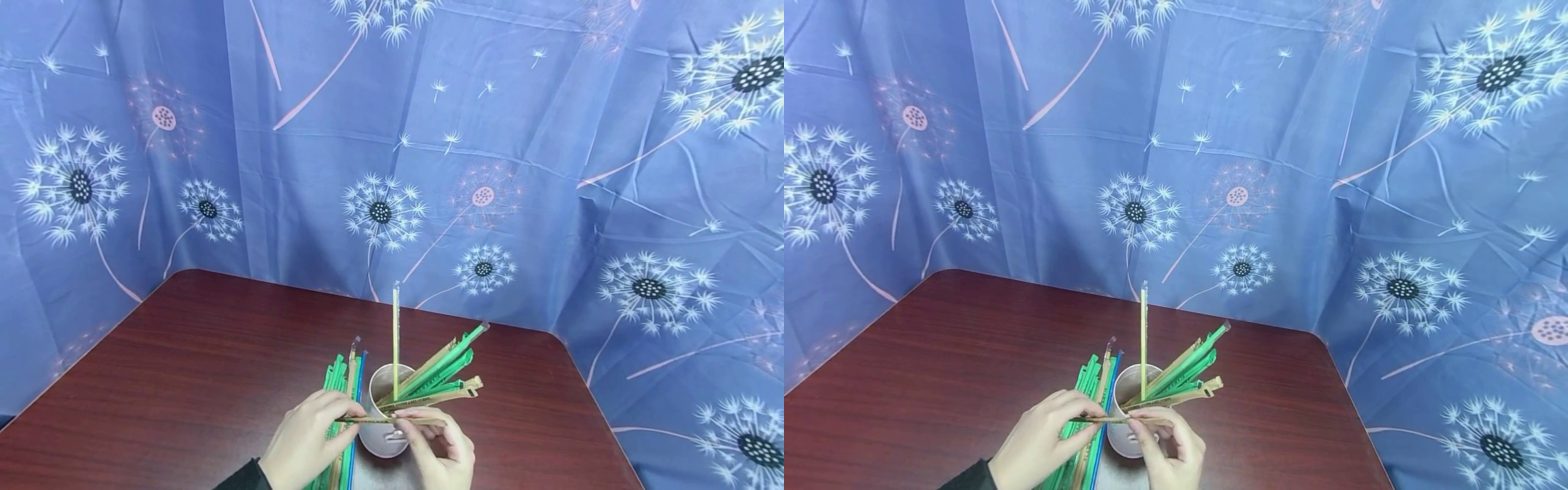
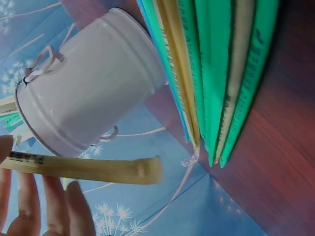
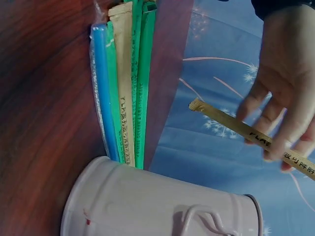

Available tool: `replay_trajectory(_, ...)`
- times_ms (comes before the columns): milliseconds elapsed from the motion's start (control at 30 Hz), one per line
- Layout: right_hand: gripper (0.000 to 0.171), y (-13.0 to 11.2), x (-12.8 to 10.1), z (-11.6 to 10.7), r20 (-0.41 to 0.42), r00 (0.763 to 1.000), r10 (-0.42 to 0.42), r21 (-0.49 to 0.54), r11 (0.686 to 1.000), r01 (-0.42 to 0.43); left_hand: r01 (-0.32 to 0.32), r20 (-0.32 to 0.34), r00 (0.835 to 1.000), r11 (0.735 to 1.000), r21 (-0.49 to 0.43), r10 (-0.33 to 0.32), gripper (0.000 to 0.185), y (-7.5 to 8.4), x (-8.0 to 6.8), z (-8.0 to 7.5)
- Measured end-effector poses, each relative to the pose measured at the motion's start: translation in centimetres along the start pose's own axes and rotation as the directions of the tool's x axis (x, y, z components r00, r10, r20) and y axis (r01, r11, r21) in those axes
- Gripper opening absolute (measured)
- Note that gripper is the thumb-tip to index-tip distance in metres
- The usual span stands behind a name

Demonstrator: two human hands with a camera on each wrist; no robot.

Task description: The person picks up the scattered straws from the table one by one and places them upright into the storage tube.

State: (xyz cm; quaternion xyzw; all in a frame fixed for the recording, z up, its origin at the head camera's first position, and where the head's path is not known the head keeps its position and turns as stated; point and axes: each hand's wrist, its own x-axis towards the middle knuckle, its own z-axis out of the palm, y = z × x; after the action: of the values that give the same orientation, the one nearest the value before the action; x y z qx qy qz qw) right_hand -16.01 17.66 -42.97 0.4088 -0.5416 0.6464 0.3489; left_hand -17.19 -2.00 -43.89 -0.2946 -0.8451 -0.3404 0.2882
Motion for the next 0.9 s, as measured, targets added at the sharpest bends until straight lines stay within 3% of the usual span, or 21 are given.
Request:
replay_trajectory(167,0.020,-0.6,0.5,-0.1,-0.068,0.997,-0.020,-0.007,1.000,0.020,0.136,0.120,0.982,0.987,0.080,-0.145,0.026,-0.1,-0.2,-0.3)
replay_trajectory(267,0.020,-1.2,0.8,0.0,-0.157,0.988,-0.014,-0.025,1.000,0.010,0.190,0.164,0.962,0.967,0.170,-0.218,0.036,-0.3,-0.5,-0.2)
replay_trajectory(367,0.026,-1.8,1.1,0.2,-0.279,0.960,0.008,-0.023,1.000,-0.015,0.240,0.213,0.933,0.943,0.232,-0.290,0.053,-0.8,-0.9,0.0)
replay_trajectory(433,0.029,-2.1,1.3,0.3,-0.355,0.935,0.018,-0.025,0.999,-0.029,0.294,0.269,0.894,0.922,0.252,-0.359,0.061,-1.2,-1.2,0.1)
replay_trajectory(600,0.030,-2.3,1.8,0.3,-0.471,0.882,-0.010,-0.020,1.000,0.001,0.408,0.406,0.770,0.869,0.281,-0.493,0.068,-2.6,-1.9,0.3)
replay_trajectory(667,0.028,-2.3,2.0,0.2,-0.499,0.866,-0.027,-0.016,1.000,0.022,0.433,0.436,0.737,0.856,0.282,-0.517,0.066,-3.1,-2.2,0.4)
replay_trajectory(767,0.026,-2.2,2.1,0.0,-0.537,0.843,-0.042,-0.014,0.999,0.040,0.449,0.453,0.725,0.855,0.259,-0.518,0.062,-3.6,-2.3,0.5)
replay_trajectory(900,0.023,-2.2,2.2,-0.3,-0.575,0.817,-0.050,-0.016,0.999,0.049,0.460,0.445,0.739,0.862,0.214,-0.505,0.055,-4.1,-2.3,0.7)
